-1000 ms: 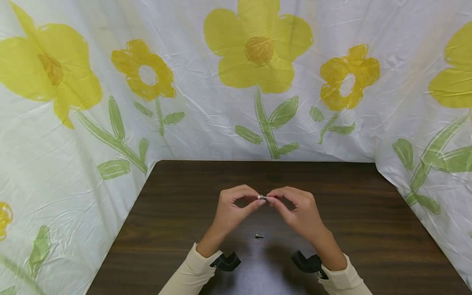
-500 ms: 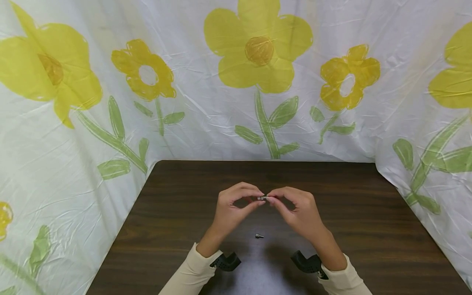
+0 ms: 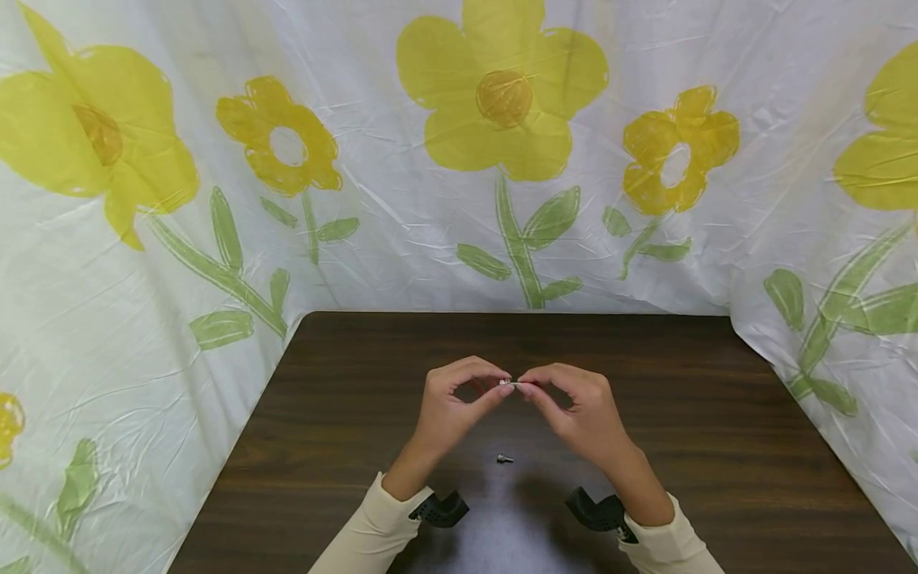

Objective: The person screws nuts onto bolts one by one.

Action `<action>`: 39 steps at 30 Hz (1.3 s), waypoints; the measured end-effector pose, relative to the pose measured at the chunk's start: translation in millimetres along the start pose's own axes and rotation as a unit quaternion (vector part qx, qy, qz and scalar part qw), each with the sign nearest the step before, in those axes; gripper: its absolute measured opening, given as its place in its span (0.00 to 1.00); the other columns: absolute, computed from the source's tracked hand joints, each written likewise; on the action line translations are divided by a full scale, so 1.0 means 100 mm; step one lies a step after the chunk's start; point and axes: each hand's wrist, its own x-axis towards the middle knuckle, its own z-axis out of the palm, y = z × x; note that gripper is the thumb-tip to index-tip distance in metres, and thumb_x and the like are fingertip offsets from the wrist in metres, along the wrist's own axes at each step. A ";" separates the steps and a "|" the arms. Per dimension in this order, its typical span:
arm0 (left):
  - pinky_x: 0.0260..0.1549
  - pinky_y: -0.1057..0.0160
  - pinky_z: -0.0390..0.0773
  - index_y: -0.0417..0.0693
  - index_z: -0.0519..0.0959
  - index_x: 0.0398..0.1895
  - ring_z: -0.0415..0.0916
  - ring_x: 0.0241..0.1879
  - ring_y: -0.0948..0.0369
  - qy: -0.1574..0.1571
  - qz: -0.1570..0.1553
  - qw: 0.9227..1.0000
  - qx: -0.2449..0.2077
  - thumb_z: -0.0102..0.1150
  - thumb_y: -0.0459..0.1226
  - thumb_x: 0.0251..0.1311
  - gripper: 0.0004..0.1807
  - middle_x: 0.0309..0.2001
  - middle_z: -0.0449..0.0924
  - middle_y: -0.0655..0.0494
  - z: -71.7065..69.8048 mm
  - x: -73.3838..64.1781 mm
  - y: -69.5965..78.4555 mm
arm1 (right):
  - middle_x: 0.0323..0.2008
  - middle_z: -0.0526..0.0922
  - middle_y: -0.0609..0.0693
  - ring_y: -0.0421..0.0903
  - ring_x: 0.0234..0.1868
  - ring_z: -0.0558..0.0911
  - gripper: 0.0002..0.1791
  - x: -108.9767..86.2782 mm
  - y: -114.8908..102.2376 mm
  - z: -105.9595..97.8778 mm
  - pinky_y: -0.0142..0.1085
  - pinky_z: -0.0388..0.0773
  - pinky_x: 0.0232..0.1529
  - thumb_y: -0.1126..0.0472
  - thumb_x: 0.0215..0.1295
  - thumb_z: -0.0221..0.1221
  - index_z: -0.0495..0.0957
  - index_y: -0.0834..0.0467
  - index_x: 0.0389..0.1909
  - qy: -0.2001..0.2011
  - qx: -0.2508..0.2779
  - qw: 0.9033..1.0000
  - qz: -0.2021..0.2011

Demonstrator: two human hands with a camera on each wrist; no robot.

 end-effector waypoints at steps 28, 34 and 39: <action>0.28 0.63 0.82 0.37 0.85 0.34 0.82 0.33 0.57 0.005 0.028 1.000 0.002 0.72 0.19 0.48 0.11 0.32 0.84 0.46 0.02 -0.03 -0.08 | 0.30 0.87 0.49 0.41 0.29 0.85 0.06 0.00 0.00 0.00 0.27 0.81 0.35 0.61 0.70 0.64 0.85 0.61 0.38 -0.003 -0.009 1.000 -0.001; 0.26 0.60 0.81 0.34 0.85 0.32 0.82 0.31 0.59 0.000 -0.005 1.000 0.005 0.70 0.25 0.57 0.02 0.30 0.85 0.47 0.02 0.00 0.03 | 0.32 0.88 0.50 0.42 0.29 0.85 0.05 -0.01 0.00 0.00 0.27 0.82 0.35 0.62 0.69 0.65 0.85 0.60 0.38 -0.002 -0.012 1.000 0.001; 0.25 0.55 0.84 0.35 0.85 0.40 0.83 0.34 0.55 -0.002 -0.009 1.000 -0.004 0.72 0.20 0.49 0.14 0.34 0.85 0.44 0.02 -0.03 -0.03 | 0.32 0.88 0.48 0.41 0.30 0.85 0.03 0.00 0.00 0.00 0.29 0.82 0.34 0.65 0.66 0.67 0.86 0.60 0.38 0.005 -0.016 1.000 -0.007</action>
